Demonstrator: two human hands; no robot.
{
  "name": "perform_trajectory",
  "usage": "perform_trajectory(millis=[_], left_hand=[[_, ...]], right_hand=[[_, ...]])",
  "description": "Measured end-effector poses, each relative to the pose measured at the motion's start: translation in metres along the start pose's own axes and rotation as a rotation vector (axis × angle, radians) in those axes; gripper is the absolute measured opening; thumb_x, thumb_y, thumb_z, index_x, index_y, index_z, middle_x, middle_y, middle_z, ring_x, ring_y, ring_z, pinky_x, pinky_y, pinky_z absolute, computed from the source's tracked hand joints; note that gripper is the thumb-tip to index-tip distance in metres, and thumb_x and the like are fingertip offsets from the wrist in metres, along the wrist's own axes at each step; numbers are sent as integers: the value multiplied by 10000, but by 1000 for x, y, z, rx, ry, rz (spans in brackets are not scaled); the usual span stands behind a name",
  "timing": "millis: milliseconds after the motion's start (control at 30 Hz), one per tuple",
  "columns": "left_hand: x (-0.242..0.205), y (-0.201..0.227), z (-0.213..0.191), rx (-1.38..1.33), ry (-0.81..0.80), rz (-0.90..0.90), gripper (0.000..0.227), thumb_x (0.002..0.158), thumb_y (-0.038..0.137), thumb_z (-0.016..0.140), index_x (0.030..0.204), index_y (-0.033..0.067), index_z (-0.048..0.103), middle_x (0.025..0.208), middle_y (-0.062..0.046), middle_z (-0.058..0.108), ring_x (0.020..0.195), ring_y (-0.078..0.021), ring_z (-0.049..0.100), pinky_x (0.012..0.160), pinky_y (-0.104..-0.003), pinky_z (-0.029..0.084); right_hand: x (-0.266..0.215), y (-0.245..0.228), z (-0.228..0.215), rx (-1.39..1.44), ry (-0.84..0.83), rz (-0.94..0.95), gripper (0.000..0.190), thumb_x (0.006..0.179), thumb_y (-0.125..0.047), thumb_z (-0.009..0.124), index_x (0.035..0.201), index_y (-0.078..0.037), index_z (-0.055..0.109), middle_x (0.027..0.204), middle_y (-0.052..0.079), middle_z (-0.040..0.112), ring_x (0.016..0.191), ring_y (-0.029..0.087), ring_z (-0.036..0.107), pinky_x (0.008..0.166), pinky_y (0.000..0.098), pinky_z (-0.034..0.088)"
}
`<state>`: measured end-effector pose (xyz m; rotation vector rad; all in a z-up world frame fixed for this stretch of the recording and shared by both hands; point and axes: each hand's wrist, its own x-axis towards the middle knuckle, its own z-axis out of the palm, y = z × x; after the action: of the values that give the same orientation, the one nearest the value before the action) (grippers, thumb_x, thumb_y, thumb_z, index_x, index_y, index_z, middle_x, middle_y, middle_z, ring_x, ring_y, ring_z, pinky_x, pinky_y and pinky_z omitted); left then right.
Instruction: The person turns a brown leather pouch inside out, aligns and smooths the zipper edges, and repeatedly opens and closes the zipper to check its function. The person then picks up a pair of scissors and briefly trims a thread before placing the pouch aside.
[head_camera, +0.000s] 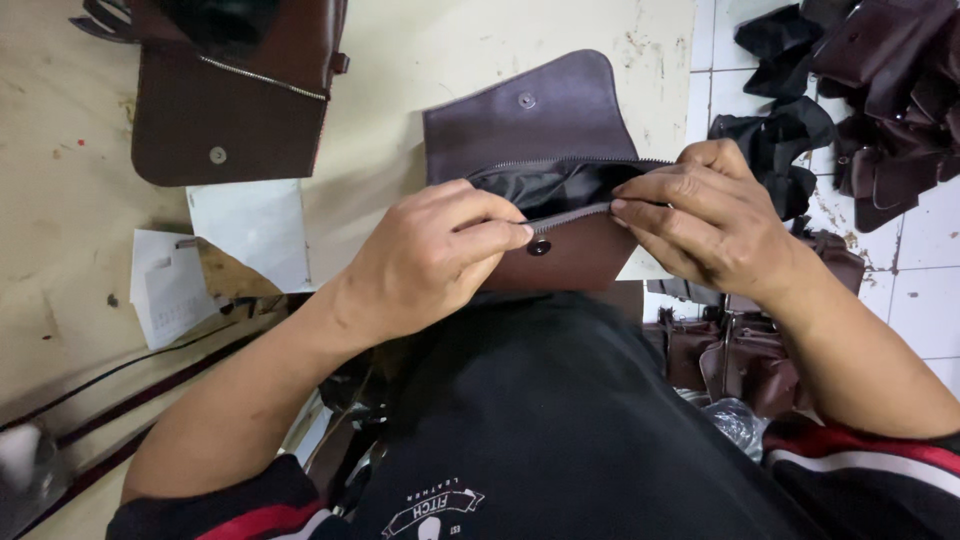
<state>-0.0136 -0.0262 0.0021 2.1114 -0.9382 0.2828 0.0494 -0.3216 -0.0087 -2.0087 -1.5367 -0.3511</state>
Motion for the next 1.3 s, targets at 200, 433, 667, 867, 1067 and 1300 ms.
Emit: perform_trajectory(millis=[200,433,667,867,1067,1300], left_hand=[[-2,2,0,-15,5,5,119,956,-107,718,1017,-5,731,1039,-128,707,798,-279,634,714,-363,529],[7,11,-1,28,4,-1,131,920,-112,701,986,-4,734,996,-121,721,793,-274,634,700,-373,517],[17,21,22,262,-30,-46,192,934,-1,673,1081,84,762,929,-79,710,771,-279,602,659,-406,471],[13,14,15,224,-54,-33,204,924,-21,714,1088,78,786,956,-81,728,790,-280,629,681,-405,492],[-7,-4,-18,116,9,22,98,949,-44,756,1030,10,770,1020,-116,755,897,-294,682,812,-396,551],[-11,-14,-25,31,56,-32,72,966,2,704,931,50,745,958,-36,755,944,-257,695,825,-386,490]], right_hand=[[-8,-2,0,7,-10,12,73,1020,-4,660,1076,32,690,1100,197,725,948,273,734,888,417,427],[-5,-5,0,-2,14,-2,53,1006,-20,695,1036,23,704,1059,189,743,896,257,732,873,398,424],[-2,-8,-3,-30,-24,16,72,1019,-38,689,1081,-7,707,1043,137,737,872,211,693,854,379,404],[9,-14,-3,-93,-44,21,141,1039,-76,706,1175,-40,707,1020,89,709,801,189,630,795,364,316],[-2,-7,-4,-80,-77,29,204,1072,-104,538,1175,-49,705,1080,100,706,813,217,616,837,393,328],[-6,-6,-3,-65,-59,52,172,1060,-49,596,1162,-24,732,1059,126,714,827,238,627,878,409,341]])
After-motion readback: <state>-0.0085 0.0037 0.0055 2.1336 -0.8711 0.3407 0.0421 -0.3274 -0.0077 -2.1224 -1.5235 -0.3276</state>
